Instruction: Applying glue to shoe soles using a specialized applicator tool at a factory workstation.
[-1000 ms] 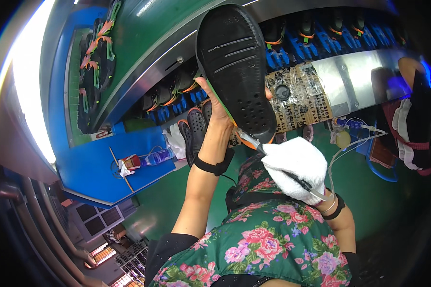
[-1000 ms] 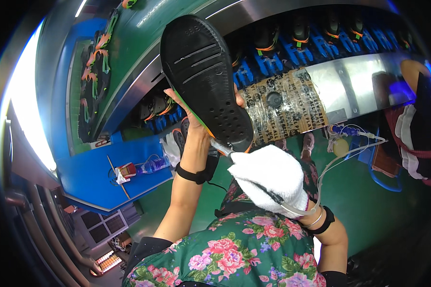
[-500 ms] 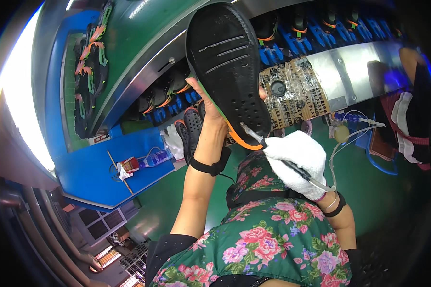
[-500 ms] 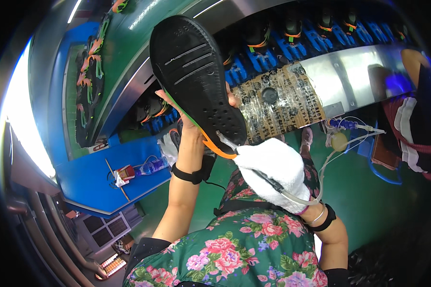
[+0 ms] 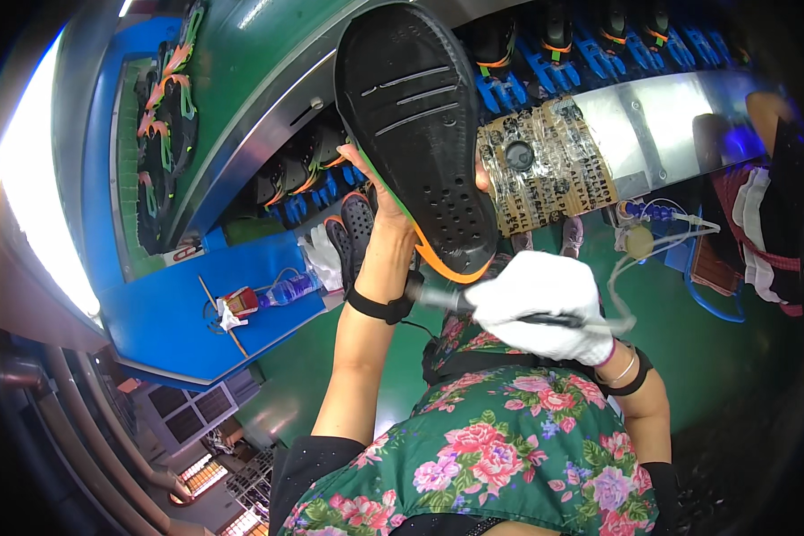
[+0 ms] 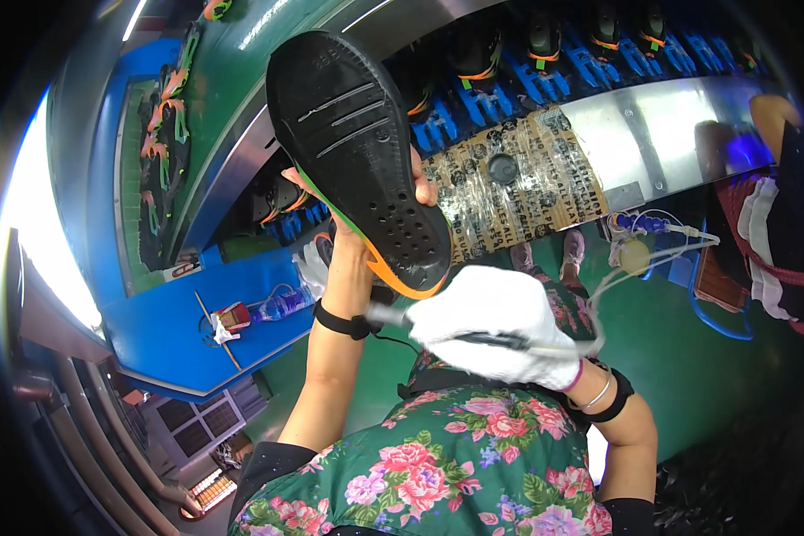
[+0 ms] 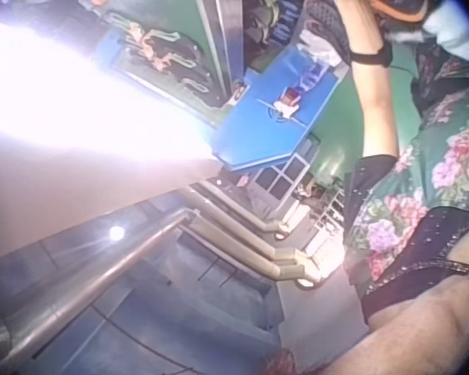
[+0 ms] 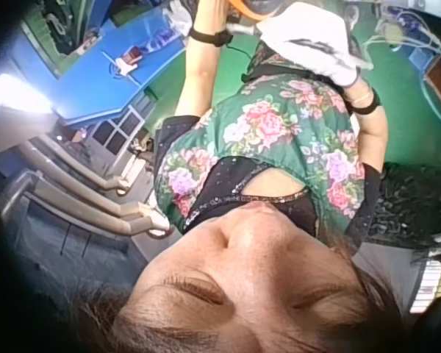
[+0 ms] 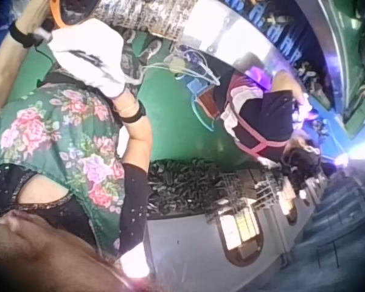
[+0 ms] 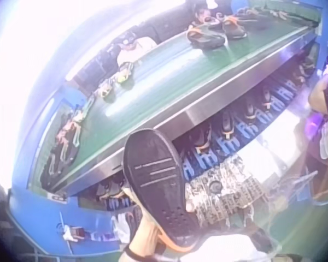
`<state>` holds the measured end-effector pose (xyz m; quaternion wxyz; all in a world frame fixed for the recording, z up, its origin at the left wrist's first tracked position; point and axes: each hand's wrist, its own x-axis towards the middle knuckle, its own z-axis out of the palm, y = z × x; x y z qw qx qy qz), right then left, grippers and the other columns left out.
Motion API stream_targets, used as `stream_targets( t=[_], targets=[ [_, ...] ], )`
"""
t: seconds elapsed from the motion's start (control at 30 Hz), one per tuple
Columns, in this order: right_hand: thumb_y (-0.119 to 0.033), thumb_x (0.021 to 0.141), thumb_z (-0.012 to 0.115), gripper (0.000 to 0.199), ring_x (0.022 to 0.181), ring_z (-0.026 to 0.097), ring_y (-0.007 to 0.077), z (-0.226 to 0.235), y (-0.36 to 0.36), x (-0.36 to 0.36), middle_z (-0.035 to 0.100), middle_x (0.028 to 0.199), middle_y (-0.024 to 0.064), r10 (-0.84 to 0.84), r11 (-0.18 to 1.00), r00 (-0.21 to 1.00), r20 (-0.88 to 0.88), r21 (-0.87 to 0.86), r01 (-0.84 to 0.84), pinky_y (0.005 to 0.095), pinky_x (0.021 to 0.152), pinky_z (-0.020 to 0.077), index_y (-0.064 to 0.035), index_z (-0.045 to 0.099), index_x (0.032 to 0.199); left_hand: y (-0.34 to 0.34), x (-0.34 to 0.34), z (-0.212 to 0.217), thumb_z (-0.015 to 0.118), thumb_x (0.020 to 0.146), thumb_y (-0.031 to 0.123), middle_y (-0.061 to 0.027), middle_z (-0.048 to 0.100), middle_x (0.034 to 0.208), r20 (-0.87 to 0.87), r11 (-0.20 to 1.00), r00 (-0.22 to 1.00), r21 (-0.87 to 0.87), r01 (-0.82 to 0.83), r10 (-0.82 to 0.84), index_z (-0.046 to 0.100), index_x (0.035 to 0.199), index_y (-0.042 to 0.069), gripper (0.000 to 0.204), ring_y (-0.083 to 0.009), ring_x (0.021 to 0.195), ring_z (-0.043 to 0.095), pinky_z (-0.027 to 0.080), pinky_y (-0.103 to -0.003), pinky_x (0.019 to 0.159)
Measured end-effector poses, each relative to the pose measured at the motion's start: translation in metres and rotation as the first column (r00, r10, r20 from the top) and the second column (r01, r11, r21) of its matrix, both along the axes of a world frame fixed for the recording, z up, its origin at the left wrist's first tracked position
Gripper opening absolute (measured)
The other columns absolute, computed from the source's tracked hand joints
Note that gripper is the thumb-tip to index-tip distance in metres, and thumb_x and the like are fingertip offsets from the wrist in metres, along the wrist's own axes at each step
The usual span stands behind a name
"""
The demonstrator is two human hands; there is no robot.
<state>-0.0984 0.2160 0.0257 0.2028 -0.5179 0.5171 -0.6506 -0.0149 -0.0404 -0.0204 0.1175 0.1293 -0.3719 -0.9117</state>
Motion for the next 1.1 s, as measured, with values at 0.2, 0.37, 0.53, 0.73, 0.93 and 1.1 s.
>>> stream_targets(
  t=[0.2,0.37,0.53,0.73,0.93,1.1],
  targets=[
    [-0.001,0.075,0.083,0.027,0.080,0.073,0.0250,-0.002,-0.002,-0.009,0.079,0.101,0.0110,-0.155,0.988,0.962,-0.226,-0.009,0.157,0.0335,0.068,0.0564,-0.0085,0.080,0.101,0.005,-0.001,0.004,0.043,0.057,0.108,-0.0250,0.068,0.109,-0.028,0.997,0.998,0.043,0.066,-0.065,0.049,0.146,0.000,0.140,-0.0386,0.084,0.070,0.058,-0.051,0.075],
    [-0.003,0.077,0.081,0.031,0.085,0.072,0.0252,-0.008,-0.004,-0.012,0.078,0.103,0.0077,0.145,0.989,0.983,-0.112,-0.024,-0.149,0.0357,0.070,0.0579,-0.0103,0.079,0.107,0.019,-0.005,0.007,0.041,0.058,0.108,-0.0264,0.068,0.113,-0.081,0.973,0.983,0.152,0.174,-0.163,0.047,0.148,-0.001,0.141,-0.0393,0.084,0.072,0.060,-0.051,0.074],
    [-0.005,0.077,0.080,0.032,0.084,0.072,0.0244,-0.004,-0.002,-0.013,0.078,0.103,0.0085,0.102,0.994,0.976,-0.193,-0.009,-0.106,0.0349,0.069,0.0578,-0.0112,0.078,0.108,0.023,0.002,-0.001,0.044,0.074,0.096,-0.0270,0.068,0.121,-0.072,0.946,0.960,0.166,0.279,-0.271,0.044,0.151,-0.002,0.124,-0.0410,0.092,0.076,0.066,-0.058,0.077],
    [-0.010,0.078,0.080,0.035,0.086,0.071,0.0264,-0.020,0.002,0.001,0.077,0.110,0.0098,0.231,0.970,0.915,-0.330,0.004,-0.244,0.0355,0.070,0.0577,-0.0127,0.077,0.113,0.023,0.012,0.003,0.040,0.069,0.101,-0.0271,0.065,0.129,0.198,0.942,0.923,0.018,0.334,-0.331,0.042,0.154,0.000,0.131,-0.0456,0.087,0.074,0.064,-0.059,0.074],
    [-0.013,0.081,0.080,0.038,0.092,0.072,0.0271,-0.026,-0.002,-0.014,0.077,0.118,0.0048,0.231,0.972,0.850,-0.474,0.083,-0.219,0.0377,0.083,0.0571,-0.0187,0.077,0.118,0.019,0.009,-0.002,0.051,0.079,0.089,-0.0244,0.067,0.128,0.221,0.875,0.850,0.207,0.439,-0.478,0.045,0.152,0.003,0.113,-0.0458,0.090,0.075,0.065,-0.061,0.077],
    [-0.012,0.083,0.078,0.036,0.086,0.070,0.0279,-0.022,-0.020,-0.026,0.076,0.114,0.0054,0.362,0.929,0.886,-0.290,0.032,-0.369,0.0398,0.078,0.0549,-0.0182,0.076,0.118,0.013,0.010,-0.004,0.049,0.084,0.087,-0.0217,0.068,0.128,0.367,0.866,0.787,0.144,0.479,-0.497,0.049,0.150,0.002,0.108,-0.0352,0.101,0.075,0.065,-0.048,0.087]
  ],
)
